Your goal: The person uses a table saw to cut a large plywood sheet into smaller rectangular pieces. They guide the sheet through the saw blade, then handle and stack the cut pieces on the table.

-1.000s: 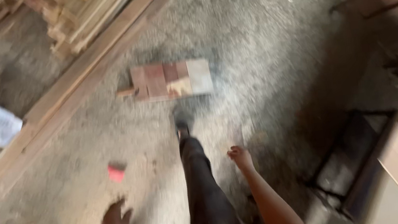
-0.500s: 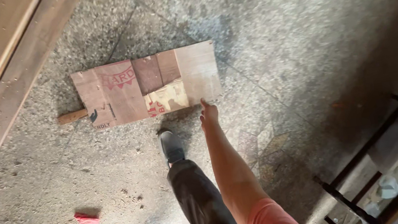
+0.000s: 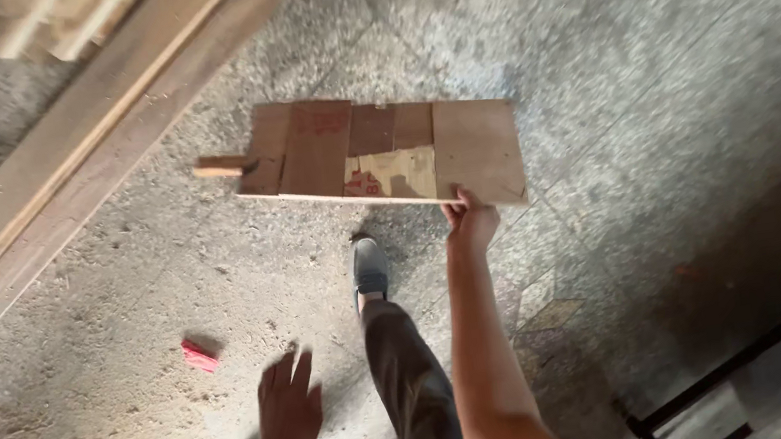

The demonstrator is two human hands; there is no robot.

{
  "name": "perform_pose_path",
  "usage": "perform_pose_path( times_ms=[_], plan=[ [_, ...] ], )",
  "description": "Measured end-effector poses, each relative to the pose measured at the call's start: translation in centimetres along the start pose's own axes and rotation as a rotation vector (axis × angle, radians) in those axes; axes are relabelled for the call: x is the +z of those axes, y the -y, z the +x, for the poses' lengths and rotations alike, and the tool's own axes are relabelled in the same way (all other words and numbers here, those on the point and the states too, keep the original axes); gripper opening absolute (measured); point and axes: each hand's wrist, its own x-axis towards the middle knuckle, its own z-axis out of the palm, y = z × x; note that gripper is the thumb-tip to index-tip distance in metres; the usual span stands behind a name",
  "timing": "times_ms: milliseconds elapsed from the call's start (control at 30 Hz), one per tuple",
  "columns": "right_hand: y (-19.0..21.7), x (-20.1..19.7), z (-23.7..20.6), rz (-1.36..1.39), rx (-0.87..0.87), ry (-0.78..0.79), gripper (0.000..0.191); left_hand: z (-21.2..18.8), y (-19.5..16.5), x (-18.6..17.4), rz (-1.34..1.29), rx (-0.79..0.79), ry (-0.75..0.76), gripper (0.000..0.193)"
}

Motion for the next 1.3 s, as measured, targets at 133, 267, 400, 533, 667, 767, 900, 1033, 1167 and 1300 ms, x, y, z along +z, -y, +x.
perform_pose_path(
  times_ms=[133,267,400,533,667,767,900,1033,1167,1300],
  plan=[
    [4.2,-1.2,-7.9,-0.16,-0.167,0.007,0.04,4.0,-6.4,-6.8,0.167,0.205,-0.211,0.087],
    [9.9,-2.0,-19.7,-0.325,-0.425,0.251,0.042,1.4,-9.4,-11.6,0.086,0.292,-0.245,0.102],
    [15.2,-1.9,-34.0,-0.319,-0.389,0.423,0.021,-8.5,-8.2,-15.4,-0.047,0.381,-0.677,0.081],
    [16.5,-0.1,-50.5,-0.335,-0.371,0.643,0.025,-21.3,-1.6,-20.2,0.034,0.326,-1.121,0.047],
    [14.0,-1.7,-69.0,-0.448,-0.535,1.248,0.03,-37.3,6.8,-23.9,-0.072,0.276,-1.362,0.04],
    [11.6,-4.3,-79.2,-0.692,-1.034,1.605,0.047,-49.8,12.5,-24.7,-0.705,-0.136,-1.321,0.017],
    [6.3,-8.8,-82.9,-0.745,-1.484,1.597,0.043,-64.6,19.1,-22.1,-1.26,-0.194,-1.425,0.012],
    [-2.4,-16.7,-80.1,-1.355,-0.72,1.591,0.065,-74.0,25.5,-17.6,-1.695,-0.048,-1.712,0.01],
    [-7.3,-21.9,-79.1,-1.568,0.362,1.843,0.078,-78.9,29.5,-11.6,-2.066,0.02,-1.961,0.015],
    [-9.6,-22.0,-83.5,-1.562,0.727,1.952,0.071,-81.4,30.5,-6.1,-2.167,0.128,-2.298,0.021]
  ],
)
